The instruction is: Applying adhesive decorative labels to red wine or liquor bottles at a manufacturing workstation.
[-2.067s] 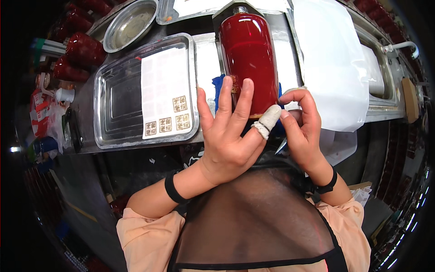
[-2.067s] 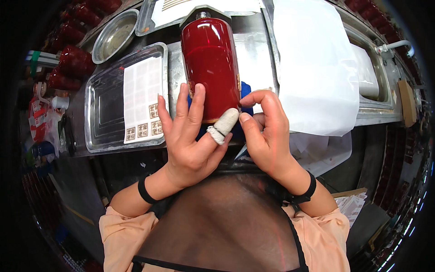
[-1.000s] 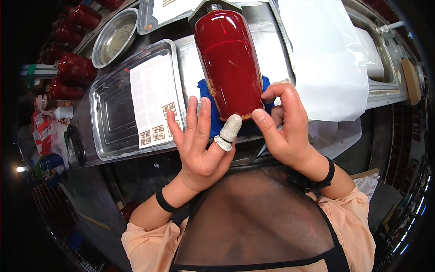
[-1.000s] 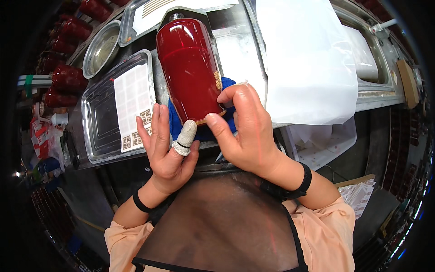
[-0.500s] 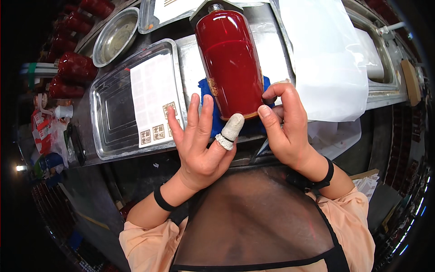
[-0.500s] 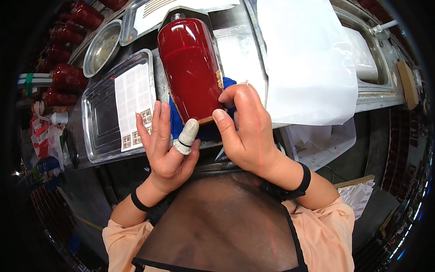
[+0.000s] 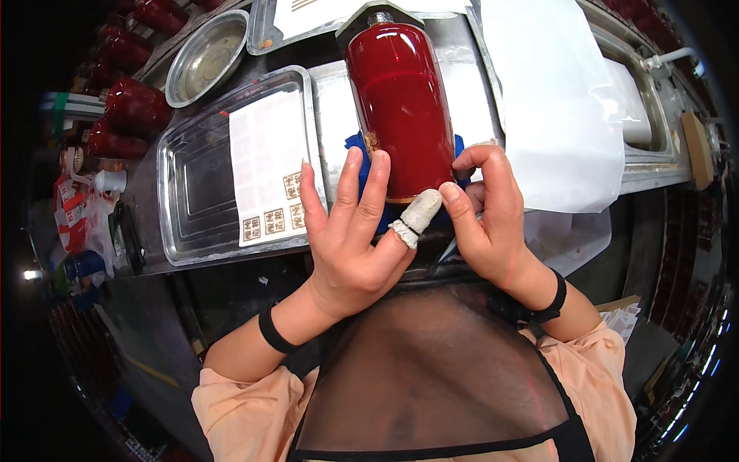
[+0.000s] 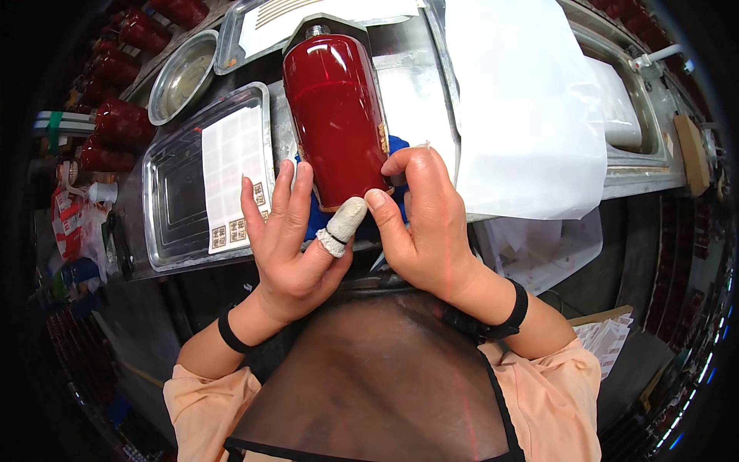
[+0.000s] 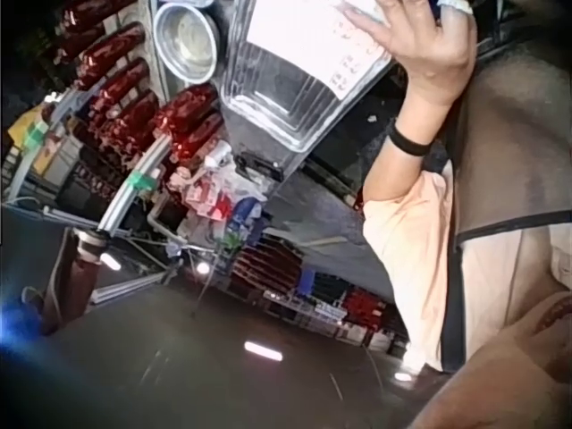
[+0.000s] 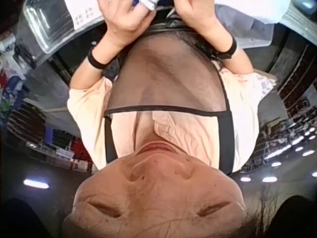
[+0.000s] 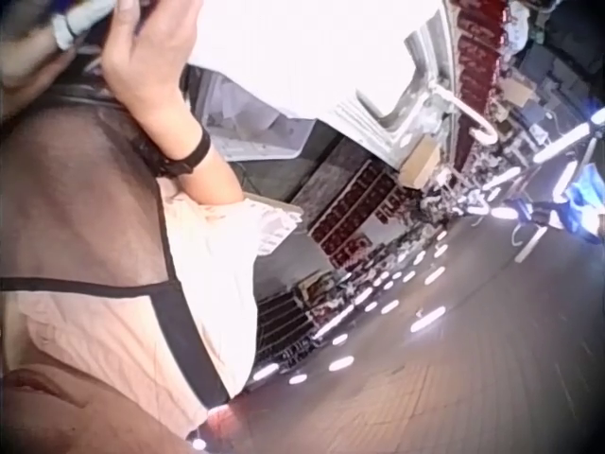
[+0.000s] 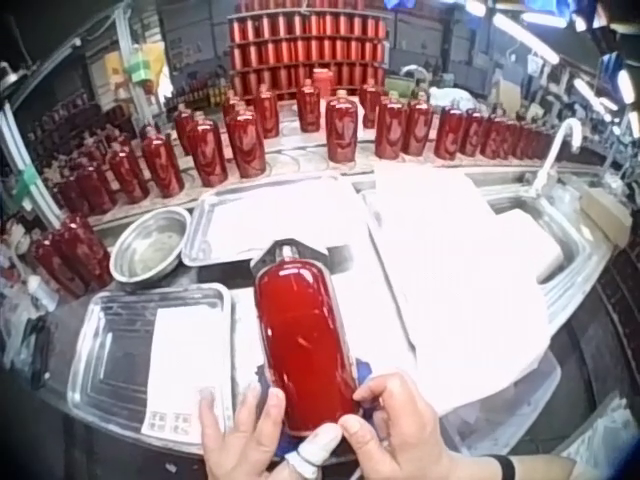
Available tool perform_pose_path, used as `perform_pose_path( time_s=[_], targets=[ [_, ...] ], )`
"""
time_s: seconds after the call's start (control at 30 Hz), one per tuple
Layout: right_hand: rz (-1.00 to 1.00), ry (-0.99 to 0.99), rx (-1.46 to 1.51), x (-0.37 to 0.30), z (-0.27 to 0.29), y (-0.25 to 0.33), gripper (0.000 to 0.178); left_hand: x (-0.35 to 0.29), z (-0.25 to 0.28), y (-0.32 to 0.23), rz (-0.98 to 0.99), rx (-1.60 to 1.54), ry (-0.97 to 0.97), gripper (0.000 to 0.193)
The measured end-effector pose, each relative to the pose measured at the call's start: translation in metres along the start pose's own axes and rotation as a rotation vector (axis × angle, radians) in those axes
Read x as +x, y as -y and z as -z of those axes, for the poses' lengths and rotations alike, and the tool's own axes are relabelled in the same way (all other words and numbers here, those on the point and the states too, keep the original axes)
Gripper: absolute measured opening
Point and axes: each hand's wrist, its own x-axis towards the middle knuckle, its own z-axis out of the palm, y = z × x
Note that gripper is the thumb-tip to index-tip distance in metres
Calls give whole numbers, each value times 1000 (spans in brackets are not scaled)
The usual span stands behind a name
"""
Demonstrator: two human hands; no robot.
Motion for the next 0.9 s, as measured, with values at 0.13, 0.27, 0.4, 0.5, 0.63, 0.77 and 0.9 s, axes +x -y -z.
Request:
perform_pose_path(
  time_s=[0.13, 0.27, 0.4, 0.5, 0.63, 0.77, 0.9],
  targets=[
    [6, 2, 32, -1, 4, -2, 16, 8, 7, -2, -21, 13, 47, 39],
    [-108, 32, 199, -5, 14, -5, 15, 15, 4, -4, -65, 73, 16, 36],
    [-85, -43, 157, -11, 25, -8, 13, 30, -2, -18, -74, 38, 36, 29],
    [-20, 3, 4, -16, 33, 4, 15, 22, -4, -19, -8, -35, 38, 38],
    [529, 94, -172, -16, 25, 11, 24, 11, 3, 1, 116, -117, -22, 67],
    [494, 230, -291, -18, 15, 8, 25, 28, 2, 5, 136, -138, 17, 62],
    [156, 162, -224, -31, 24, 5, 20, 28, -13, 9, 72, -195, -115, 72]
  ],
)
